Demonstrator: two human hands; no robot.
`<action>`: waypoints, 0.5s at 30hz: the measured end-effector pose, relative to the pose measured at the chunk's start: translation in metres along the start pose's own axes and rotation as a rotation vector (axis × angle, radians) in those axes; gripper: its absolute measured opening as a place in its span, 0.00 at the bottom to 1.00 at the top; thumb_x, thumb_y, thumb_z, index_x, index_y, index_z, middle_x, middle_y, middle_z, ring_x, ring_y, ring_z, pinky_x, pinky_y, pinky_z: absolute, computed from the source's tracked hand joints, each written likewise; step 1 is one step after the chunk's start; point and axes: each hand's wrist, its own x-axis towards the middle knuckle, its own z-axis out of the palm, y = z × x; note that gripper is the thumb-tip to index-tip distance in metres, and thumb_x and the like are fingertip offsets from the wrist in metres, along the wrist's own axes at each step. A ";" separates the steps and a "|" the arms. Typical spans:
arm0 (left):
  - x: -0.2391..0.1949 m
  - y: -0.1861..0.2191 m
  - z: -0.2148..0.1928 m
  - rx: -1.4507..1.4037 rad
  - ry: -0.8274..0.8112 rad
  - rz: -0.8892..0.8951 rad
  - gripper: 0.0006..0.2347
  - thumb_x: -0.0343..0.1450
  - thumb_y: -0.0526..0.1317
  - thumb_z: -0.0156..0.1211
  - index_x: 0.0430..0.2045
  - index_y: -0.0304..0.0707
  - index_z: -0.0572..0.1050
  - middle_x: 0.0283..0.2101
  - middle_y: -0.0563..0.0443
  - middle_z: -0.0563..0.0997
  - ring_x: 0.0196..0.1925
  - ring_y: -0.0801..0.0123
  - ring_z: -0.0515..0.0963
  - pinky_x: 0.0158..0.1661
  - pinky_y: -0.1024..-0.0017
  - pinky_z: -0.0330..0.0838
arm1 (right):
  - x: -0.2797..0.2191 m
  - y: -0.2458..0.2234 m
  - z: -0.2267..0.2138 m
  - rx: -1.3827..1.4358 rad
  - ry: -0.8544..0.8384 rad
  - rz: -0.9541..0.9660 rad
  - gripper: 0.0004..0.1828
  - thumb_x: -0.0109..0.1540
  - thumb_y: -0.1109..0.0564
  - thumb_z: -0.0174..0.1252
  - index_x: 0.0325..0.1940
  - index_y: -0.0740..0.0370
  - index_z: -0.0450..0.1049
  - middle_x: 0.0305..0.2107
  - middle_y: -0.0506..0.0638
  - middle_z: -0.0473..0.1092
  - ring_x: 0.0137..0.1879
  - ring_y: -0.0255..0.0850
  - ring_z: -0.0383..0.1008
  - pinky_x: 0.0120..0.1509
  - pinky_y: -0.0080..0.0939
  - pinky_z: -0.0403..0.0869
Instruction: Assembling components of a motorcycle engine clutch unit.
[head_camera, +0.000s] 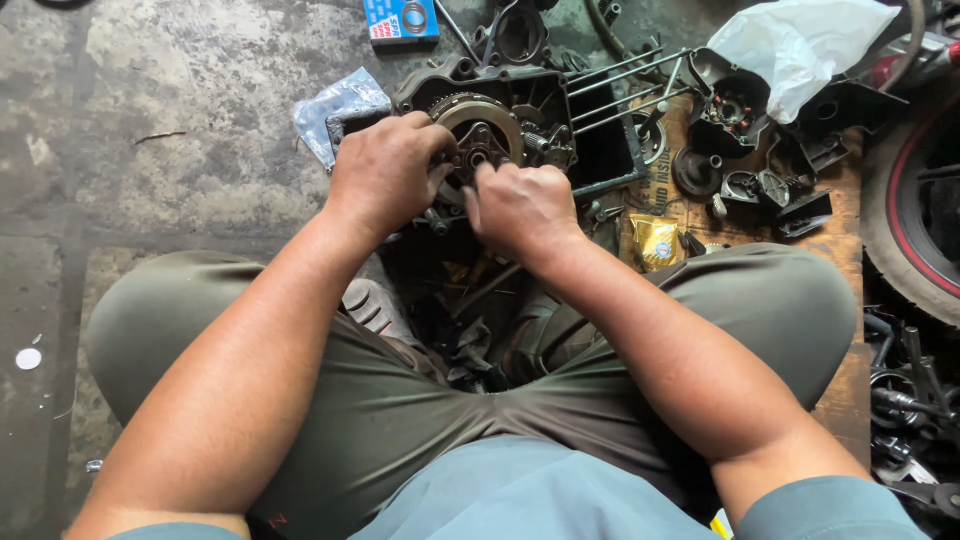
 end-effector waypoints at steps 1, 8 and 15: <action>0.000 0.000 0.001 0.008 -0.013 -0.010 0.08 0.64 0.40 0.69 0.35 0.45 0.82 0.37 0.53 0.80 0.42 0.57 0.81 0.40 0.58 0.76 | 0.000 -0.001 -0.004 -0.014 0.022 -0.013 0.15 0.61 0.47 0.57 0.26 0.57 0.77 0.18 0.54 0.75 0.23 0.49 0.77 0.29 0.48 0.72; -0.004 0.000 -0.001 -0.010 0.023 0.023 0.08 0.65 0.40 0.70 0.35 0.45 0.82 0.36 0.52 0.80 0.42 0.56 0.81 0.39 0.58 0.75 | 0.000 0.001 0.009 -0.022 0.008 0.000 0.16 0.65 0.48 0.56 0.24 0.54 0.76 0.17 0.53 0.74 0.23 0.49 0.77 0.31 0.50 0.71; -0.002 0.003 -0.002 -0.012 0.011 -0.003 0.07 0.66 0.41 0.70 0.35 0.46 0.83 0.35 0.52 0.80 0.41 0.56 0.81 0.39 0.58 0.76 | -0.001 0.003 0.016 -0.020 0.030 -0.010 0.15 0.64 0.47 0.56 0.25 0.54 0.76 0.17 0.52 0.75 0.22 0.49 0.77 0.32 0.50 0.70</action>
